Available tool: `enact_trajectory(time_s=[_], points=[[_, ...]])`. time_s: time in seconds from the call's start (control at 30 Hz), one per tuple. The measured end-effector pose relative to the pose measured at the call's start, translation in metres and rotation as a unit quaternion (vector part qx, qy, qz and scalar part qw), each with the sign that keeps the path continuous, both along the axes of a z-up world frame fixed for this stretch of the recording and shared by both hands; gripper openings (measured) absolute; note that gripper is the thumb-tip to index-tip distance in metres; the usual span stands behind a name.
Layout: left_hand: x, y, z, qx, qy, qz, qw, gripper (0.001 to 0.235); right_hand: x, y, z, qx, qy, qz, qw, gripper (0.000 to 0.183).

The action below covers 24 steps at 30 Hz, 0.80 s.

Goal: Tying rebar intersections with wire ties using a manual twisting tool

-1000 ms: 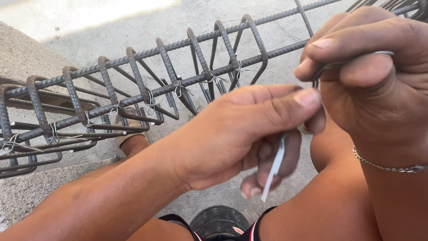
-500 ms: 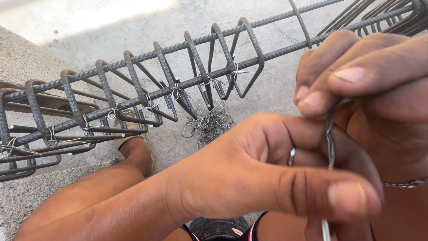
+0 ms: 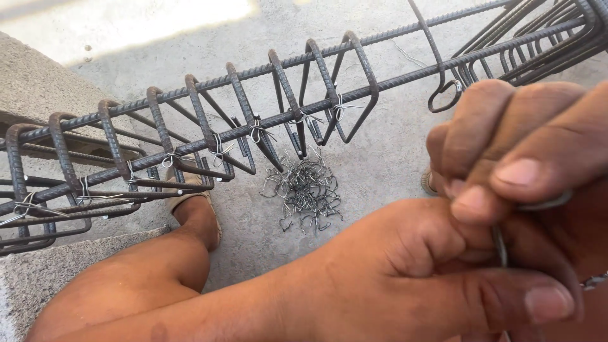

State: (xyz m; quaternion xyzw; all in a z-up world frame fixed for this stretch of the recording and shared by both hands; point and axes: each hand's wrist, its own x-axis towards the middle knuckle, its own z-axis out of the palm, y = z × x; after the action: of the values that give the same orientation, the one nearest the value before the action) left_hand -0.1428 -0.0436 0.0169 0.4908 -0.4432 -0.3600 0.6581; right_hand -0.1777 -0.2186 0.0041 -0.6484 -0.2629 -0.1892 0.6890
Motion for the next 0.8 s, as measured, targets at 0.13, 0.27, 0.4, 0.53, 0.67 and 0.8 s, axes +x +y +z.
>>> enact_trajectory(time_s=[0.13, 0.27, 0.4, 0.53, 0.67, 0.8], points=[[-0.001, -0.006, 0.000, -0.006, -0.089, 0.024, 0.996, 0.020, -0.012, 0.004, 0.008, 0.035, 0.053, -0.038, 0.997, 0.014], [0.006, -0.014, 0.001, -0.007, -0.149, 0.041, 0.988, 0.018, -0.001, -0.005, 0.008, 0.060, 0.043, -0.016, 0.997, 0.024], [0.024, -0.015, 0.004, 0.005, -0.208, 0.048, 0.977, 0.014, 0.001, -0.018, 0.013, 0.026, 0.122, 0.027, 0.992, 0.012], [0.043, -0.006, 0.010, 0.096, -0.006, -0.014, 0.995, 0.025, 0.023, -0.029, 0.005, 0.069, 0.140, 0.023, 0.988, 0.032], [0.053, 0.008, 0.011, 0.037, 0.103, -0.016, 0.994, 0.024, 0.023, -0.042, 0.005, 0.078, 0.154, 0.066, 0.983, 0.032], [0.049, 0.014, 0.015, 0.034, 0.164, -0.022, 0.986, 0.037, 0.009, -0.041, -0.003, -0.062, 0.122, -0.094, 0.986, 0.043]])
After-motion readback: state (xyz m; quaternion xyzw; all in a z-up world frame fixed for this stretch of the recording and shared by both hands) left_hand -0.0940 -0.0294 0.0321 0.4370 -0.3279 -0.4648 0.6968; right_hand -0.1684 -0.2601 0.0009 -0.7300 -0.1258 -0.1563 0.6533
